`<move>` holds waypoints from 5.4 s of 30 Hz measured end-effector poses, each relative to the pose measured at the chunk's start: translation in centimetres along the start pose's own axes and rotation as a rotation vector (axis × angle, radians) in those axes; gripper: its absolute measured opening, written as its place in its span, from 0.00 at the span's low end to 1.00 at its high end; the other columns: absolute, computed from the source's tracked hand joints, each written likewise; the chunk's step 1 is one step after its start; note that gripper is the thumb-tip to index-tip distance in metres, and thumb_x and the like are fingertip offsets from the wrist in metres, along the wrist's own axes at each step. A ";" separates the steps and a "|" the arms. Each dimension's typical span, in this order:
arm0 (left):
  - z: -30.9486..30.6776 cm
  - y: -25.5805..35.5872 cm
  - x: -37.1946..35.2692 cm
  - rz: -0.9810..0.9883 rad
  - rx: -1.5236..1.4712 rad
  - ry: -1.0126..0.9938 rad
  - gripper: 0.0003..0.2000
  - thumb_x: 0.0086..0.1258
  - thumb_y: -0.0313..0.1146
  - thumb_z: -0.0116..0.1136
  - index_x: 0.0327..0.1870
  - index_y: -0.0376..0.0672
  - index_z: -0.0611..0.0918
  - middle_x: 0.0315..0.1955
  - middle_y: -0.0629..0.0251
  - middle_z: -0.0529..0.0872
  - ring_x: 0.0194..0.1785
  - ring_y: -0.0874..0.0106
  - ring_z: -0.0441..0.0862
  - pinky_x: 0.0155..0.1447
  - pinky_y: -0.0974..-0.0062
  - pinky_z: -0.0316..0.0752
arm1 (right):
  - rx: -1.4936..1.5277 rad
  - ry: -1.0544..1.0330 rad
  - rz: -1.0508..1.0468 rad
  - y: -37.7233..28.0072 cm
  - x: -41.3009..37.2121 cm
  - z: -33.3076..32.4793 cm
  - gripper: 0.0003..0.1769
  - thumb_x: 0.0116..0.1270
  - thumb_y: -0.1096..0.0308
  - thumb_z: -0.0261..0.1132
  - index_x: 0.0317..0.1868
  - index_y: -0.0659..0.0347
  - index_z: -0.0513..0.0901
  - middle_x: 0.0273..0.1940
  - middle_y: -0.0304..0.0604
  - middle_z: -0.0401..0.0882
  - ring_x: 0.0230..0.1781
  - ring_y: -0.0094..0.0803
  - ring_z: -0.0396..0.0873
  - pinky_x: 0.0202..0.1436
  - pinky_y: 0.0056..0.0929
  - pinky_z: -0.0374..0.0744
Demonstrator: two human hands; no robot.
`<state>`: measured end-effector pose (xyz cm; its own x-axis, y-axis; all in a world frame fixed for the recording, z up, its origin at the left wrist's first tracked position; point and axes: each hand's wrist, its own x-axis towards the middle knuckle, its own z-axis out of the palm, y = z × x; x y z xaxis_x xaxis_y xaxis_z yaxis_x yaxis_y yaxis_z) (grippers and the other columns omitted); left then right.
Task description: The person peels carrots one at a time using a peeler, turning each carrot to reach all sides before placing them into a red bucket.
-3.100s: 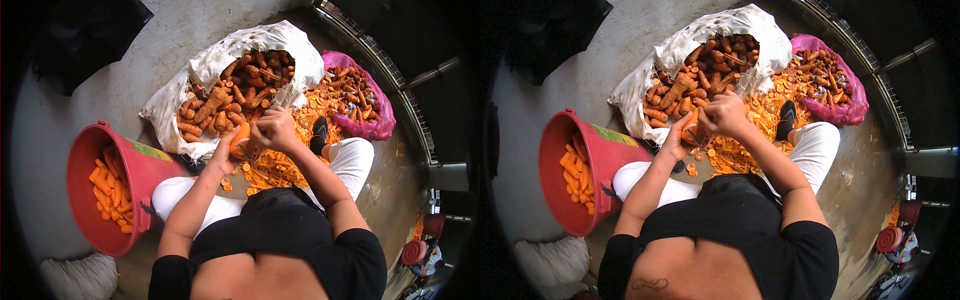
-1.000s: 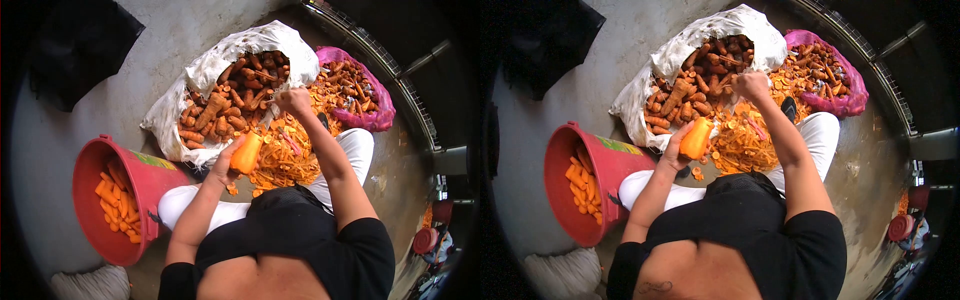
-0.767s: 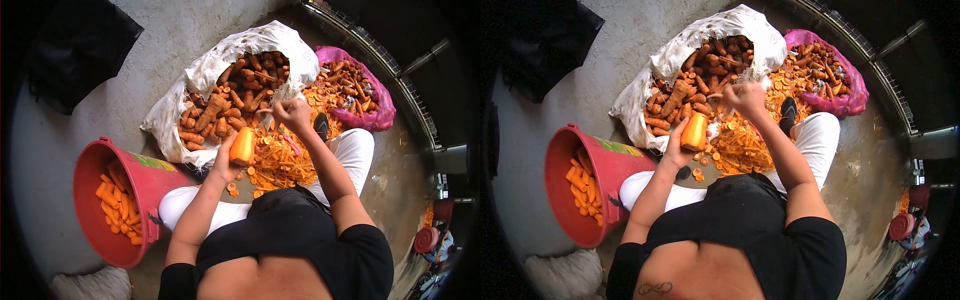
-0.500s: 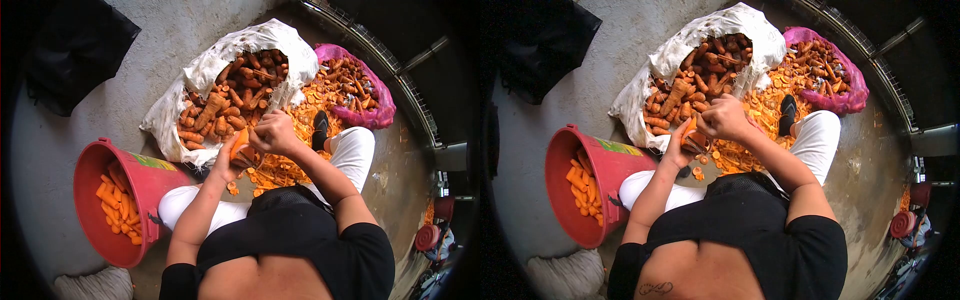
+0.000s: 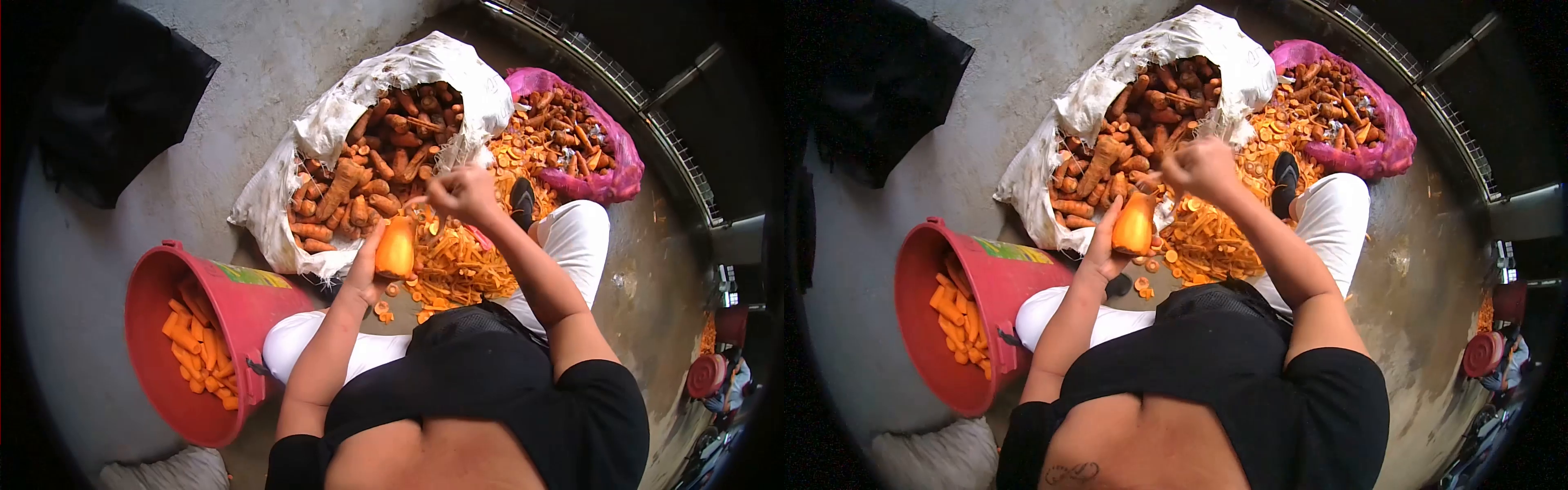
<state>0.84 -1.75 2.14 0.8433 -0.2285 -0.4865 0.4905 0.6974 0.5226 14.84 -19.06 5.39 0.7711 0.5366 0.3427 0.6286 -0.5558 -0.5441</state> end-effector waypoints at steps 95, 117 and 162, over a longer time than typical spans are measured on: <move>-0.4 -0.7 1.2 -0.021 -0.148 0.038 0.24 0.73 0.53 0.47 0.56 0.41 0.75 0.45 0.54 0.83 0.44 0.64 0.84 0.50 0.66 0.81 | -0.009 0.056 -0.253 -1.2 -1.5 1.4 0.16 0.58 0.62 0.62 0.12 0.47 0.82 0.10 0.31 0.73 0.14 0.23 0.68 0.30 0.27 0.70; 0.1 -0.1 0.1 -0.037 -0.148 -0.092 0.23 0.73 0.51 0.48 0.56 0.41 0.73 0.38 0.54 0.83 0.41 0.62 0.84 0.46 0.64 0.82 | 0.021 -0.096 0.559 7.0 -0.5 1.0 0.22 0.64 0.54 0.58 0.17 0.54 0.86 0.13 0.40 0.77 0.14 0.28 0.75 0.25 0.32 0.74; -1.0 -0.3 0.9 0.050 -0.274 -0.047 0.22 0.67 0.53 0.59 0.49 0.44 0.72 0.35 0.53 0.82 0.37 0.59 0.84 0.44 0.60 0.82 | 0.758 0.063 0.700 9.8 -2.0 -1.5 0.22 0.72 0.61 0.57 0.17 0.58 0.78 0.12 0.31 0.71 0.09 0.16 0.65 0.13 0.15 0.59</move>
<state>1.19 -1.50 0.81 0.8776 -0.2158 -0.4282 0.3753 0.8650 0.3332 19.58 -26.53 0.48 0.9572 0.2002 -0.2089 -0.1752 -0.1733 -0.9692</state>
